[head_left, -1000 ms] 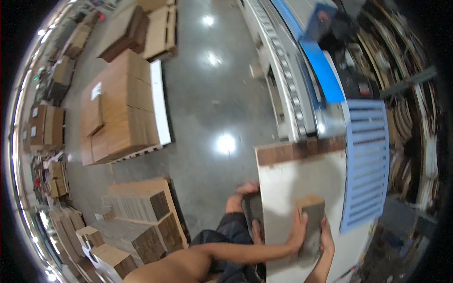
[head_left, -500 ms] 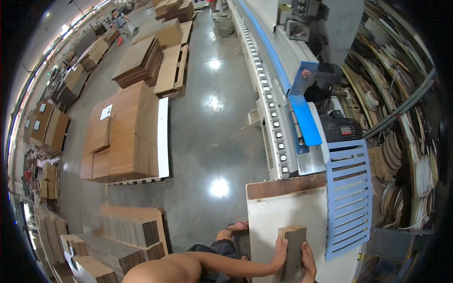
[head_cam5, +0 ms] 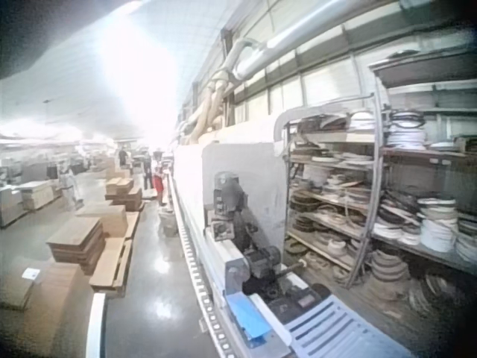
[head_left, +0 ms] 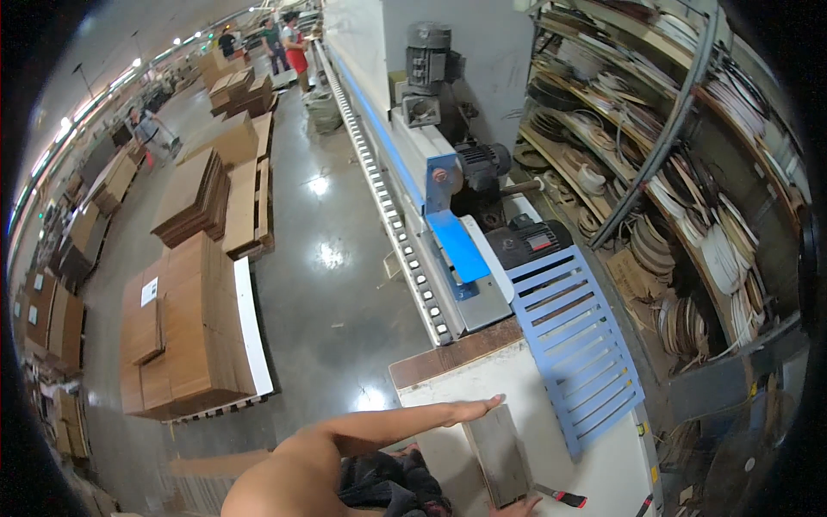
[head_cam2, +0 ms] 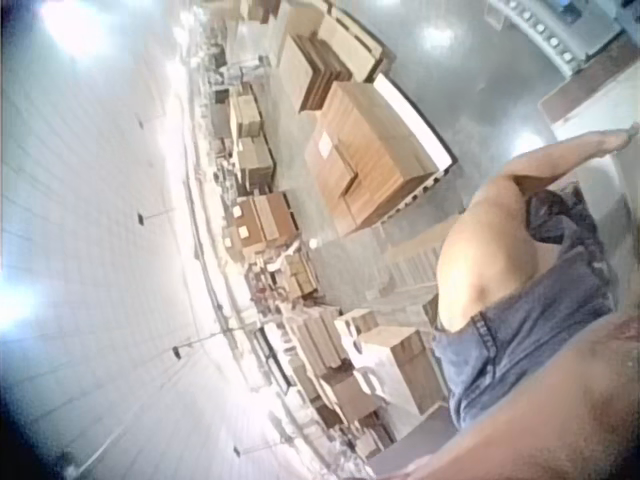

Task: Processing and stacking wood panels using industrial machinery in a furniture factory.

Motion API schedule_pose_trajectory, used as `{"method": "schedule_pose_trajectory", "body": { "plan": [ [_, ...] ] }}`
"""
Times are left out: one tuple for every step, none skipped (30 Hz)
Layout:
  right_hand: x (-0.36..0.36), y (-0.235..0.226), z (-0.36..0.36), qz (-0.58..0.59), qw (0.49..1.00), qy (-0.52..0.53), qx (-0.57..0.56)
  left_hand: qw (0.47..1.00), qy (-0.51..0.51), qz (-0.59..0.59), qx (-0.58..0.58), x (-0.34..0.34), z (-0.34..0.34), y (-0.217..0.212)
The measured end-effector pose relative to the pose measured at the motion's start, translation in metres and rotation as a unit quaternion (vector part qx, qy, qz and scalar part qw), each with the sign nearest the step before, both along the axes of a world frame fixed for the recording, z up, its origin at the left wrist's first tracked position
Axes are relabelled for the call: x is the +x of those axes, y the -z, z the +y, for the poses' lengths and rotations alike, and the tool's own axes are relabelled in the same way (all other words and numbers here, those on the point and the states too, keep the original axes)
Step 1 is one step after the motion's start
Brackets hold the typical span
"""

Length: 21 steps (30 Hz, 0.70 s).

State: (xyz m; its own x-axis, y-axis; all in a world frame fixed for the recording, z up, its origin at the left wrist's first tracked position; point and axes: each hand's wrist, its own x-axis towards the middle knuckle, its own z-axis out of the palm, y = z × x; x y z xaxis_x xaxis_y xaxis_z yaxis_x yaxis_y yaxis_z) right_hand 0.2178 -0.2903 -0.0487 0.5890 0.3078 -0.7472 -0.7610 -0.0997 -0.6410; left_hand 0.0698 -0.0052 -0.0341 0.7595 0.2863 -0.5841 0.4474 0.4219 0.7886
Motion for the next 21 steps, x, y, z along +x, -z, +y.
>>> {"method": "schedule_pose_trajectory", "body": {
  "plan": [
    [-0.004, 0.002, 0.005, 0.011, 1.0, 0.002, 0.009, 1.0, 0.004, -0.006, 0.007, 0.002, -0.004, -0.004],
    [-0.006, 0.002, 0.008, 0.019, 1.0, 0.004, 0.016, 1.0, 0.005, 0.01, 0.007, 0.003, -0.005, -0.006],
    [-0.006, 0.001, 0.012, 0.024, 0.999, 0.005, 0.024, 1.0, 0.014, 0.009, 0.017, 0.005, -0.006, -0.007],
    [-0.007, 0.0, 0.014, 0.027, 0.999, 0.005, 0.036, 0.999, 0.023, 0.007, 0.027, 0.007, -0.006, -0.007],
    [-0.007, -0.001, 0.014, 0.032, 0.998, 0.006, 0.05, 0.999, 0.027, 0.007, 0.027, 0.008, -0.006, -0.005],
    [-0.007, -0.001, 0.014, 0.036, 0.997, 0.003, 0.068, 0.998, 0.037, 0.014, 0.038, 0.009, -0.007, -0.002],
    [-0.007, -0.002, 0.014, 0.042, 0.995, -0.004, 0.093, 0.997, 0.055, 0.018, 0.045, 0.009, -0.008, 0.001],
    [-0.007, -0.001, 0.015, 0.047, 0.993, -0.008, 0.109, 0.998, 0.051, 0.025, 0.042, 0.008, -0.009, 0.005],
    [-0.009, -0.001, 0.016, 0.047, 0.993, 0.005, 0.111, 0.997, 0.037, 0.02, 0.06, 0.008, -0.009, 0.009],
    [-0.009, -0.001, 0.017, 0.047, 0.997, 0.005, 0.056, 0.997, 0.029, 0.002, 0.072, 0.009, -0.015, 0.014],
    [-0.009, -0.001, 0.018, 0.045, 0.999, 0.027, 0.003, 0.997, 0.004, 0.027, 0.072, 0.011, -0.019, 0.019],
    [-0.01, -0.002, 0.02, 0.038, 0.999, 0.031, 0.008, 0.996, -0.019, 0.034, 0.078, 0.013, -0.019, 0.024],
    [-0.01, -0.004, 0.022, 0.042, 0.999, 0.026, 0.015, 0.997, -0.013, 0.039, 0.069, 0.013, -0.022, 0.027],
    [-0.011, -0.007, 0.025, 0.037, 0.998, 0.037, 0.02, 0.995, -0.032, 0.03, 0.087, 0.014, -0.023, 0.03],
    [-0.013, -0.012, 0.026, 0.042, 0.998, 0.035, 0.018, 0.993, -0.046, 0.018, 0.111, 0.012, -0.024, 0.031],
    [-0.015, -0.017, 0.029, 0.035, 0.998, 0.025, 0.035, 0.994, -0.048, 0.022, 0.1, 0.009, -0.023, 0.031],
    [-0.019, -0.022, 0.031, 0.023, 0.999, 0.031, 0.035, 0.992, -0.066, 0.001, 0.106, 0.005, -0.022, 0.03],
    [-0.022, -0.026, 0.034, 0.026, 0.998, 0.016, 0.052, 0.992, -0.07, -0.01, 0.108, -0.001, -0.024, 0.027],
    [-0.026, -0.031, 0.035, 0.015, 0.999, 0.022, 0.045, 0.989, -0.086, -0.027, 0.116, -0.009, -0.025, 0.023],
    [-0.03, -0.034, 0.036, 0.013, 0.999, 0.009, 0.048, 0.992, -0.075, -0.023, 0.102, -0.018, -0.027, 0.019],
    [-0.033, -0.036, 0.038, -0.002, 0.999, 0.009, 0.039, 0.993, -0.073, -0.006, 0.092, -0.03, -0.029, 0.015]
  ]
}}
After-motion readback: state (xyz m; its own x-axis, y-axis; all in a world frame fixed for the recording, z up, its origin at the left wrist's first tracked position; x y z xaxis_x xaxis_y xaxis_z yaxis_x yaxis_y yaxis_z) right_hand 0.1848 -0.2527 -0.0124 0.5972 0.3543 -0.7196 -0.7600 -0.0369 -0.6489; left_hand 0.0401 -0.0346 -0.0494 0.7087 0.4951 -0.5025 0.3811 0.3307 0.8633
